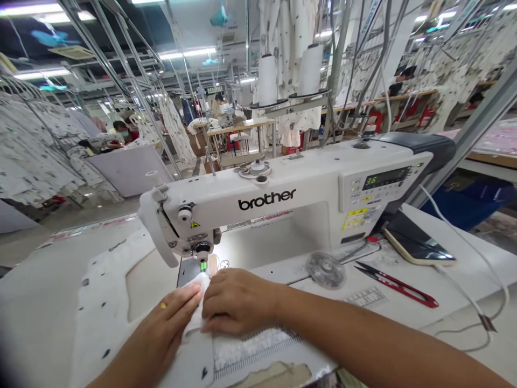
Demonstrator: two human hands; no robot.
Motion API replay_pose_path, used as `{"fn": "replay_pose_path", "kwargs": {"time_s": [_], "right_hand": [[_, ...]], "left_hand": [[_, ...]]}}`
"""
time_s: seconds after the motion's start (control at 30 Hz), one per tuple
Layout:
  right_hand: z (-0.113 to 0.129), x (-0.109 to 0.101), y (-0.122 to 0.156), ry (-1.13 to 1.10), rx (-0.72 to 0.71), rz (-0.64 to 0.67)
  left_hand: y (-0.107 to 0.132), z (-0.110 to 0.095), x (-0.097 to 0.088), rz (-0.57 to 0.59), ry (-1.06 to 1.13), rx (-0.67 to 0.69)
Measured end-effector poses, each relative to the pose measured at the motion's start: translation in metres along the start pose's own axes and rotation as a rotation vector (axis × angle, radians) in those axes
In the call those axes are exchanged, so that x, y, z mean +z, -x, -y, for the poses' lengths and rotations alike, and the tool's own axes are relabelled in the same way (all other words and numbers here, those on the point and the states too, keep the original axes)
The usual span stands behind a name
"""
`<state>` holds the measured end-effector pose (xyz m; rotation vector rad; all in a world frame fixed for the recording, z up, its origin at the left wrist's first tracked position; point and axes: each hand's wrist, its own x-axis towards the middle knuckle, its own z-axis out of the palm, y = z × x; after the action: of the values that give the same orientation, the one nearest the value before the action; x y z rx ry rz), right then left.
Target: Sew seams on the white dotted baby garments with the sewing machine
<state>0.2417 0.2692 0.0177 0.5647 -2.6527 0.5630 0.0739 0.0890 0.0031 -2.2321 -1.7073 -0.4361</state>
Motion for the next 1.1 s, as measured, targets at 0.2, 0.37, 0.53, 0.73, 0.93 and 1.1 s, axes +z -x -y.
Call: {"fn": "replay_pose_path", "kwargs": {"time_s": [0.2, 0.37, 0.53, 0.73, 0.93, 1.1], "right_hand": [[-0.003, -0.005, -0.004, 0.153, 0.173, -0.014], [-0.008, -0.005, -0.005, 0.279, 0.218, 0.039], [-0.012, -0.007, -0.005, 0.282, 0.235, 0.022], [-0.017, -0.005, 0.000, 0.256, 0.224, 0.005], [-0.011, -0.008, 0.001, 0.211, 0.173, -0.018], [-0.007, -0.009, -0.001, 0.245, 0.159, 0.034]], "left_hand": [[-0.001, 0.012, -0.001, 0.063, 0.134, -0.044], [-0.010, 0.028, 0.004, 0.114, 0.171, -0.044], [-0.015, 0.033, 0.007, 0.122, 0.177, -0.085], [-0.017, 0.031, 0.004, 0.162, 0.145, -0.098], [-0.017, 0.032, 0.005, 0.160, 0.142, -0.087], [-0.017, 0.035, 0.006, 0.157, 0.155, -0.085]]}}
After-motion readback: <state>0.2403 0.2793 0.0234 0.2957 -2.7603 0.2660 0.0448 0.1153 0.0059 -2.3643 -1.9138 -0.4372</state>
